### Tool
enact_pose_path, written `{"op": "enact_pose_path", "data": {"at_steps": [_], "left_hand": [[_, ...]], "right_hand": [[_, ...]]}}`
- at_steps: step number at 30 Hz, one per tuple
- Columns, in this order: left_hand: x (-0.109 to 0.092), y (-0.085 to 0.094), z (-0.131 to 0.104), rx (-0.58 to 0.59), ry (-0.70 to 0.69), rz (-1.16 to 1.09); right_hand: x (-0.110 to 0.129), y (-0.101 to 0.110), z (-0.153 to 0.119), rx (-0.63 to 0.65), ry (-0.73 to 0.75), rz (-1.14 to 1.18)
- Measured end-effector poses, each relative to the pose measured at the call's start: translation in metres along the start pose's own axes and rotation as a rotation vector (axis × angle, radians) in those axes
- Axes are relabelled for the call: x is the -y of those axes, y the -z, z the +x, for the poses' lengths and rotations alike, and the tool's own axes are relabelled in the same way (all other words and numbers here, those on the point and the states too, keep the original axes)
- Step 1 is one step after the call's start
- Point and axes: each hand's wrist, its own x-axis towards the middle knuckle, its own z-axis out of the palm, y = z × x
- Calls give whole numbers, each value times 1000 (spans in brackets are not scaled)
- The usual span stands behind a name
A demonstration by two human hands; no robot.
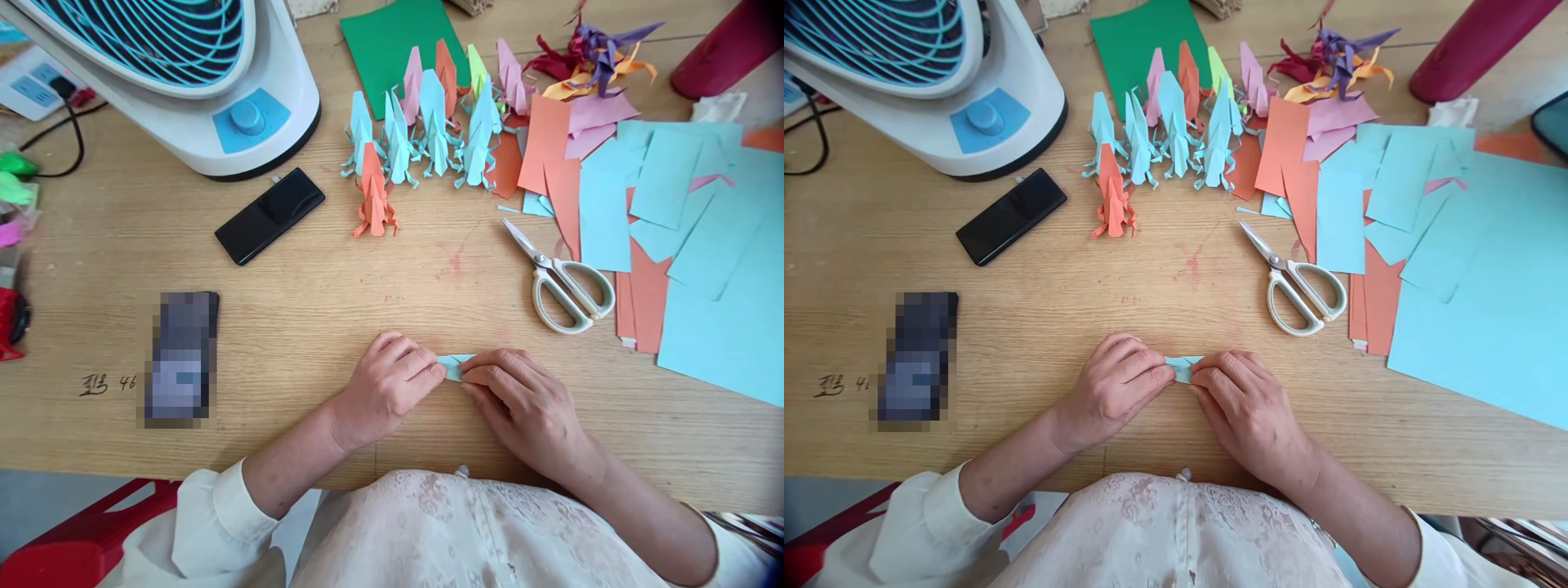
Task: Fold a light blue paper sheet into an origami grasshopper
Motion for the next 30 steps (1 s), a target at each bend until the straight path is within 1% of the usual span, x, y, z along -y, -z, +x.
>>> {"op": "enact_pose_path", "data": {"at_steps": [4,9,11,14,19,25,30], "left_hand": [[0,-1,0,2,13,-6],[0,0,1,-33,17,-4],[1,0,0,-45,36,-13],[3,3,-3,-52,90,-29],[5,7,-4,-12,161,-47],[4,7,-3,5,154,-23],[5,8,-3,20,151,-29]], "right_hand": [[1,0,1,3,-58,49],[1,1,0,30,-169,86],[1,1,0,40,-190,97],[2,0,2,46,-195,108],[4,1,5,74,-190,104],[5,2,5,150,-147,-9],[4,3,8,153,-197,41]]}}
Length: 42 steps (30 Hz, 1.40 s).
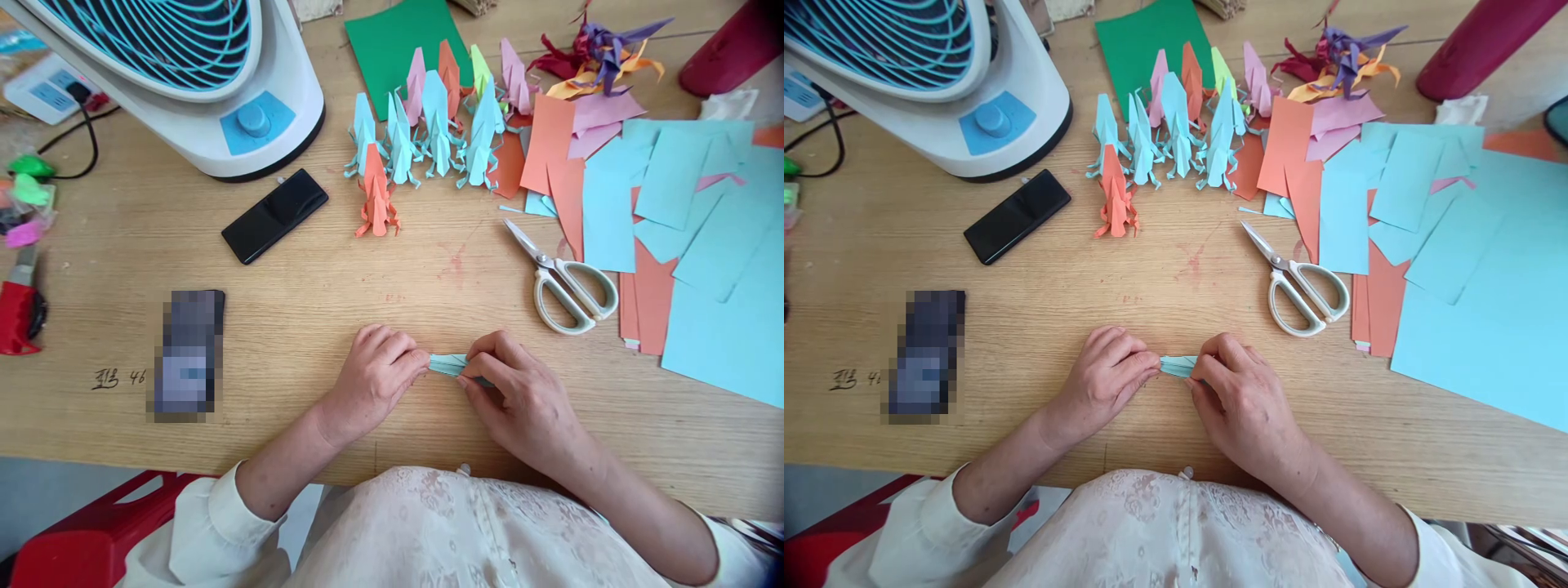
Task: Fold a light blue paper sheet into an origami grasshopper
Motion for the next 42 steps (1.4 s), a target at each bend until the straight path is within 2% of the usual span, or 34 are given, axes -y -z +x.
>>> {"op": "enact_pose_path", "data": {"at_steps": [5,13,23,31,37,42], "left_hand": [[3,1,-2,33,9,-32],[15,9,-18,-27,72,-258],[8,2,-4,-21,32,-104],[6,0,-5,6,75,-102],[1,3,-4,27,159,-122],[-1,4,-3,42,194,-111]], "right_hand": [[1,0,2,-6,-30,35],[0,-1,2,-16,-17,69],[-2,0,1,-10,-10,79],[-1,0,1,-4,-17,85],[2,-1,1,2,-59,45],[2,3,3,41,-77,107]]}}
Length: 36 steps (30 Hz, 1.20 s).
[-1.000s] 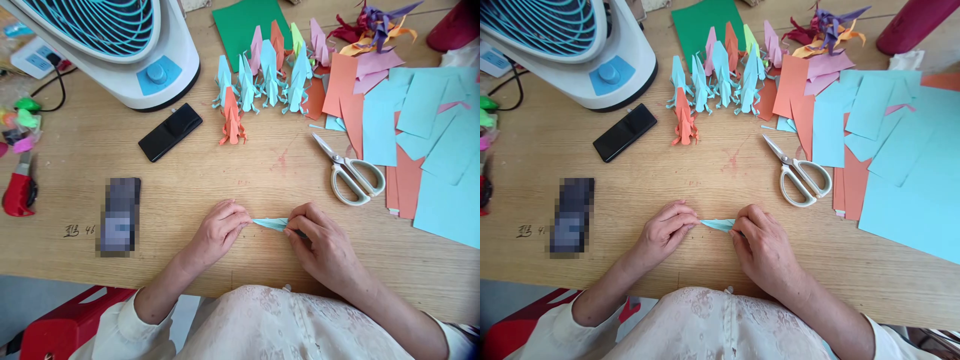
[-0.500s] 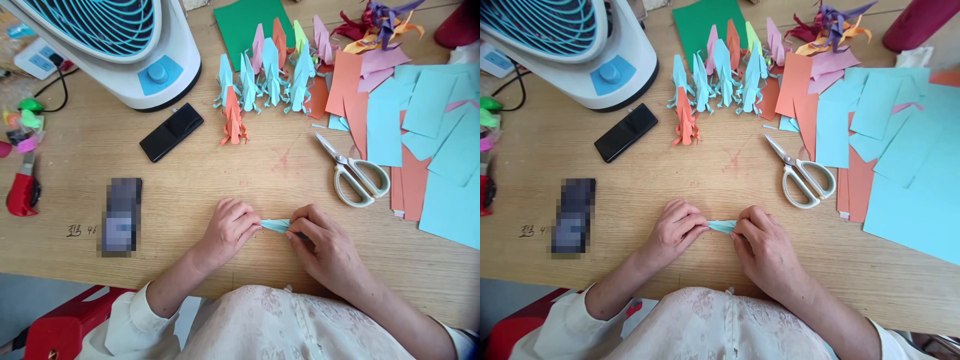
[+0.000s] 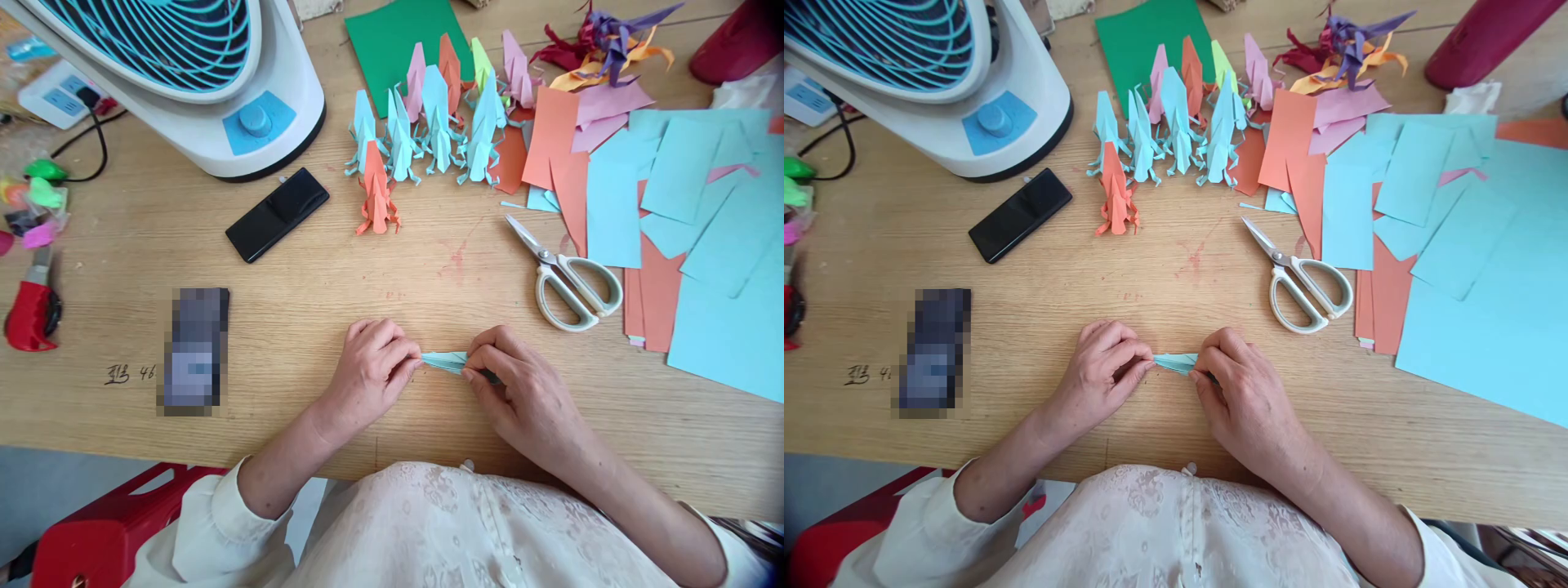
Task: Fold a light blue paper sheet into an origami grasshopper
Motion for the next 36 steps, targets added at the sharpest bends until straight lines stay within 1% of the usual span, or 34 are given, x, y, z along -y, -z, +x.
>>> {"op": "enact_pose_path", "data": {"at_steps": [6,11,17,21,24,28,36], "left_hand": [[-7,4,2,0,23,36],[-12,7,3,1,59,56],[-12,-3,4,-20,-9,-23],[-11,-8,6,-26,34,-73],[-13,-6,6,2,81,-91],[-20,-5,6,20,128,-84],[-29,-14,6,-37,185,-86]], "right_hand": [[2,2,6,16,19,-55],[2,-1,6,23,18,-76],[1,-2,4,23,22,-67],[1,-2,3,3,-2,-31],[1,-2,3,-16,-22,8],[0,-1,4,-7,-11,23],[0,-3,3,-3,-11,1]]}}
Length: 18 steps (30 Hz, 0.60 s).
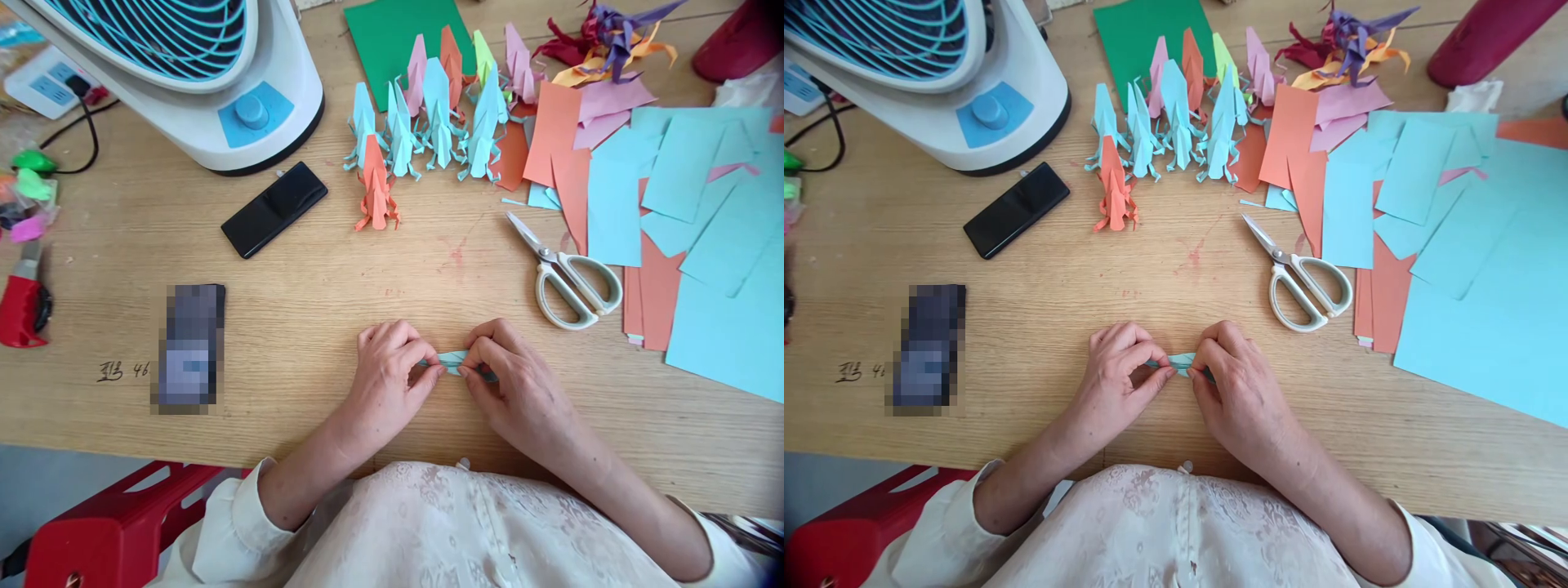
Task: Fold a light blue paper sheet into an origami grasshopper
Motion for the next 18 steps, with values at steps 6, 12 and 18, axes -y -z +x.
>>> {"op": "enact_pose_path", "data": {"at_steps": [6,12,18], "left_hand": [[-3,0,0,4,30,21],[-5,0,1,16,33,50],[-10,-6,1,-32,51,51]], "right_hand": [[-4,2,-4,-31,-7,43],[-6,6,-4,-7,-34,167],[-2,6,0,-16,-20,131]]}}
